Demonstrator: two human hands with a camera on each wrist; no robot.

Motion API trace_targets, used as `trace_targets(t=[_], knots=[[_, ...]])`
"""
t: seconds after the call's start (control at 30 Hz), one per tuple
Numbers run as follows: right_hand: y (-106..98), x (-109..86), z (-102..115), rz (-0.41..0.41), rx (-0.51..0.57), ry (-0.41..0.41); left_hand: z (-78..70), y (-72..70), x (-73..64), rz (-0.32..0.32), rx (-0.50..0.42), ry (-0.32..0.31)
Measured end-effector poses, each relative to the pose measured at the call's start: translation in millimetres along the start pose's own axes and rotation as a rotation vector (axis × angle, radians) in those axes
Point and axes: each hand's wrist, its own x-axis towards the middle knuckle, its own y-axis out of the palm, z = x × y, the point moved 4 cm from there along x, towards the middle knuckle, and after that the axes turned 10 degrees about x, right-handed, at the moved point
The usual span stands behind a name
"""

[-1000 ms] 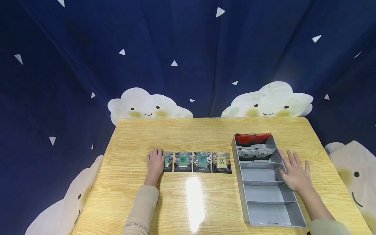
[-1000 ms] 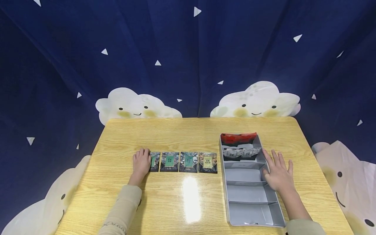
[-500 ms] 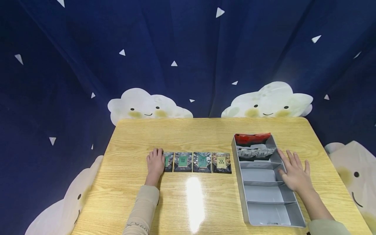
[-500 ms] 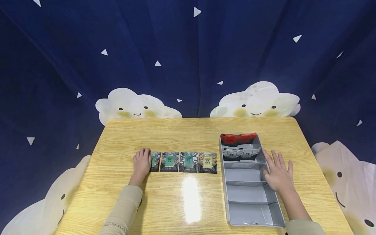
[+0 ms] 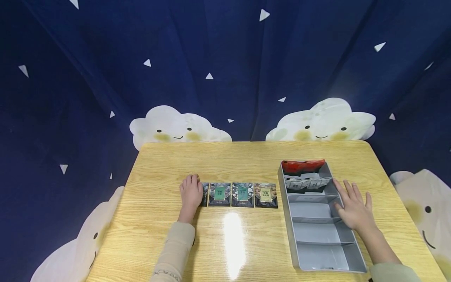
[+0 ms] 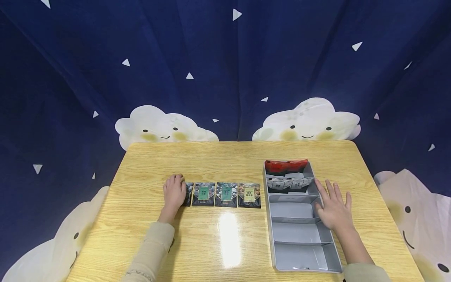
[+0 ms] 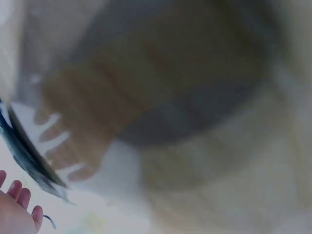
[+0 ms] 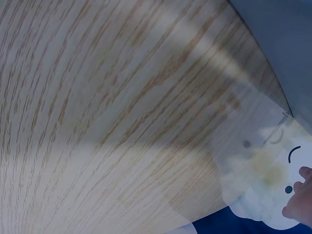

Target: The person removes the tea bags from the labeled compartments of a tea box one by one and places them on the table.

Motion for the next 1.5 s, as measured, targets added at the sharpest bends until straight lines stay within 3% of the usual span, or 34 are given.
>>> trace_targets(t=[0.23,0.5,0.87,1.07,1.27,1.5], knots=[[0,-0.2,-1,0.001,-0.002,-0.002,-45.4,-1.3,1.3,-0.053,0.035,0.091],[-1,-0.6,2,0.009,0.0,0.002,-106.4,4.5,-8.3,-0.087,0.049,0.251],[0,-0.7,1,0.008,0.001,0.004,-189.0,8.1,-18.0,-0.03,0.109,0.438],[0,-0.1,-1,0.006,0.007,0.004,-232.6,5.5,-26.9,-0.062,0.167,0.54],[2,0.1,-4,0.007,0.011,0.003,-265.7,7.4,-34.6,-0.062,0.235,0.606],[1,0.6,-3,0.005,0.019,0.007,-288.9,15.5,-36.9,-0.067,0.294,0.657]])
